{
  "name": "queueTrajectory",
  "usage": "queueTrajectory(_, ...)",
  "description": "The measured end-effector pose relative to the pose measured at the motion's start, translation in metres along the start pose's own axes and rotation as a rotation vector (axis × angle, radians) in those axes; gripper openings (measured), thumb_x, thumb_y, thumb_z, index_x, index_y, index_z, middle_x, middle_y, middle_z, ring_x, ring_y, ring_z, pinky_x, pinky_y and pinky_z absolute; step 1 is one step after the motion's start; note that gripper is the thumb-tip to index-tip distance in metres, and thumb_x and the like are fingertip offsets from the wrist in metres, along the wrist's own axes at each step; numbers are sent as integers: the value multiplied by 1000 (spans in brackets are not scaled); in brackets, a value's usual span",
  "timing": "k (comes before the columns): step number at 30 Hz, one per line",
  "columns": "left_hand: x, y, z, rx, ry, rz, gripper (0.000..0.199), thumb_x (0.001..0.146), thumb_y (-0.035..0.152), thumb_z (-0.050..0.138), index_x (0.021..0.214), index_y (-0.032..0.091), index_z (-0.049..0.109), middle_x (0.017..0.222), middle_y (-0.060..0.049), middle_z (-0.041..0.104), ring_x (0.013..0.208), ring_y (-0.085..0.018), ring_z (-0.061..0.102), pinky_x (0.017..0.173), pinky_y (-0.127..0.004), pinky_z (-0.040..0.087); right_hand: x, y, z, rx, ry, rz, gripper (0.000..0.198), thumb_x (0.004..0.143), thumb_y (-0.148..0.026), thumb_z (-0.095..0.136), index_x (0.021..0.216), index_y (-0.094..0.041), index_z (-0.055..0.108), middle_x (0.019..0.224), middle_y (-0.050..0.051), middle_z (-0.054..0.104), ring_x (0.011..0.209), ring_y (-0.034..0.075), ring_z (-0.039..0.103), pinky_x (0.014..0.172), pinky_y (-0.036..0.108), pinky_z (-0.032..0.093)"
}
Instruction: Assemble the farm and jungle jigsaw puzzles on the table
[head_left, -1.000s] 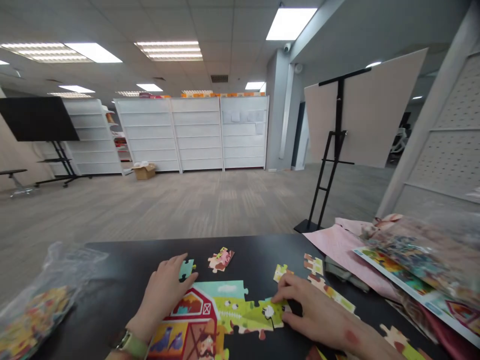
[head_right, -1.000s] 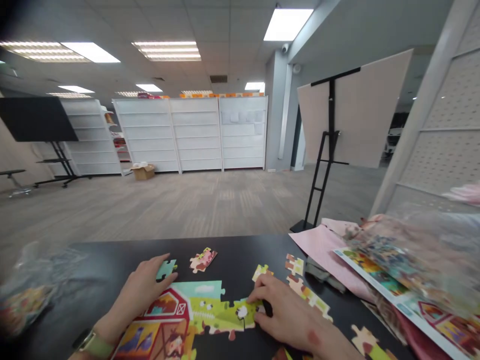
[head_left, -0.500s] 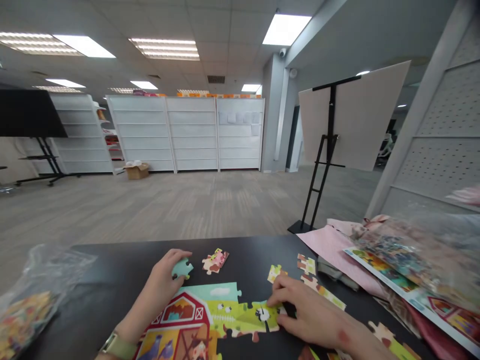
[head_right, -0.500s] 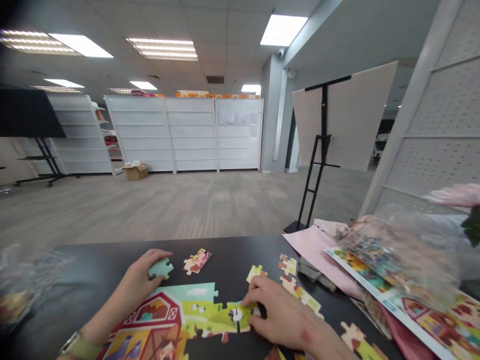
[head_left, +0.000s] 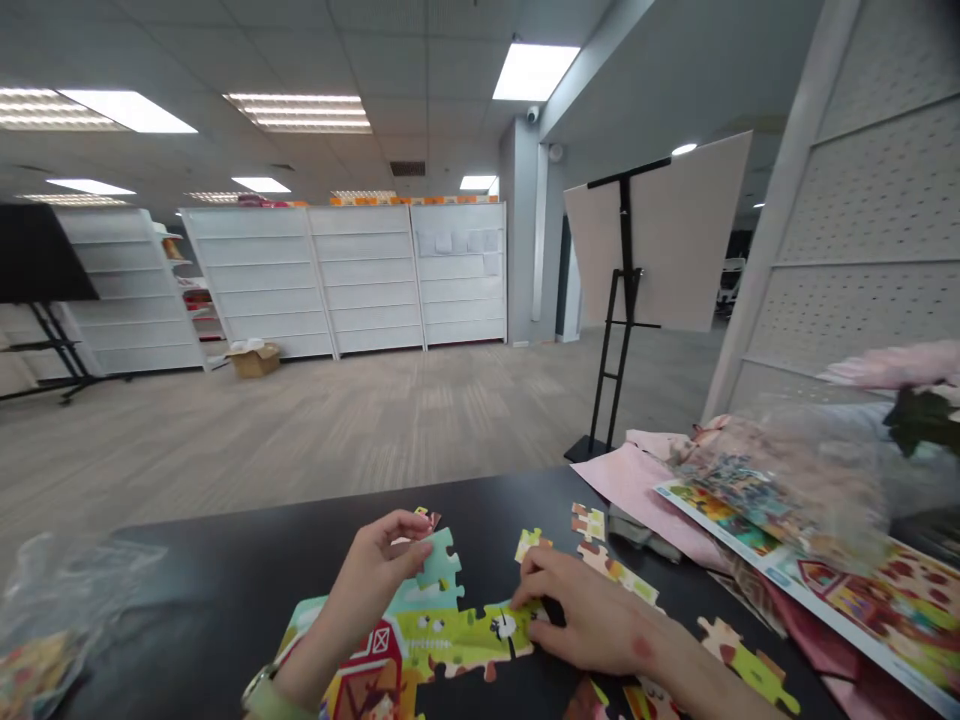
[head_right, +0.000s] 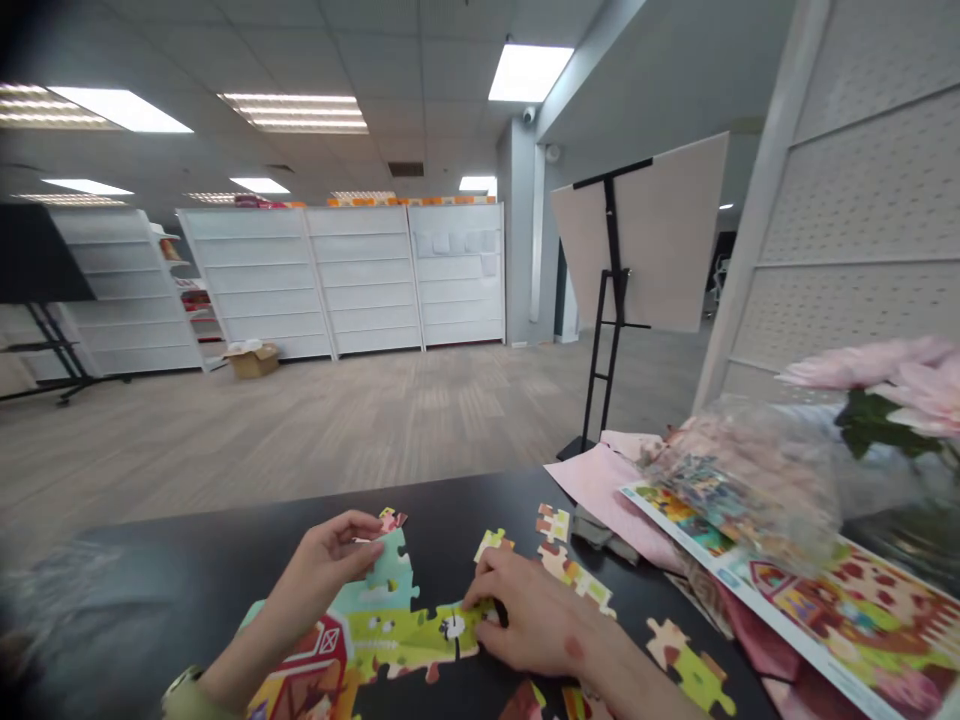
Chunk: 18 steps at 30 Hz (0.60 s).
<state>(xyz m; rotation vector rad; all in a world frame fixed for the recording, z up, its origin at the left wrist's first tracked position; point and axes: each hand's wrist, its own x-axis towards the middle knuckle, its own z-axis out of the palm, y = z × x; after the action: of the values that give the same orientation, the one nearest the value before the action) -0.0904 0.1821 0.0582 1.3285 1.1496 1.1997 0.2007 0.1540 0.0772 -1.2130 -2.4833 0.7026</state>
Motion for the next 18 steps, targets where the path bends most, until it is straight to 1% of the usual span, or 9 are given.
queueTrajectory(3, 7, -2, 23, -17, -2, -6, 41, 67, 50, 84, 88, 17, 72, 80, -5, 73, 67, -17, 68, 58, -26, 54, 0, 1, 1, -3, 32, -13, 29, 78, -15, 64, 103, -25, 74, 107, 3, 65, 97, 20, 64, 88, 30, 47)
queueTrajectory(5, 11, -7, 32, -29, 13, -3, 41, 65, 48, 85, 86, 16, 71, 74, -4, 72, 65, -17, 67, 58, -26, 54, 1, 2, 2, -4, 27, -29, 29, 75, -14, 65, 101, -24, 73, 105, 3, 65, 97, 20, 64, 87, 30, 47)
queueTrajectory(7, 14, -13, 35, -36, 36, 9, 39, 63, 46, 85, 82, 16, 69, 69, -3, 70, 64, -16, 66, 59, -26, 53, 1, 2, 2, -3, 14, -46, 28, 75, -13, 65, 99, -25, 74, 106, 2, 65, 97, 19, 63, 88, 29, 47)
queueTrajectory(11, 15, -24, 29, -13, 59, 30, 34, 63, 43, 84, 77, 16, 67, 65, -2, 69, 63, -16, 65, 63, -26, 51, 3, 2, 1, -20, -9, -42, 27, 77, -13, 65, 99, -25, 76, 108, 4, 65, 98, 20, 63, 91, 31, 47)
queueTrajectory(14, 14, -31, 31, 35, 33, 34, 32, 66, 43, 81, 78, 17, 67, 64, -1, 69, 60, -17, 65, 59, -26, 48, 4, 1, 0, -30, -29, -27, 27, 79, -14, 64, 101, -25, 76, 107, 4, 64, 98, 20, 63, 91, 32, 47)
queueTrajectory(16, 12, -33, 36, 72, 3, 43, 30, 69, 42, 79, 81, 17, 67, 65, -2, 71, 60, -17, 66, 58, -26, 47, 4, -1, -1, -27, -29, -21, 28, 79, -14, 64, 101, -25, 76, 107, 4, 64, 99, 20, 63, 91, 32, 47)
queueTrajectory(18, 9, -34, 44, 112, -30, 63, 26, 73, 39, 74, 85, 18, 66, 68, -4, 74, 63, -18, 68, 61, -27, 48, 4, -3, -2, -20, -32, -17, 28, 79, -13, 63, 101, -25, 75, 108, 4, 64, 100, 20, 63, 91, 31, 47)
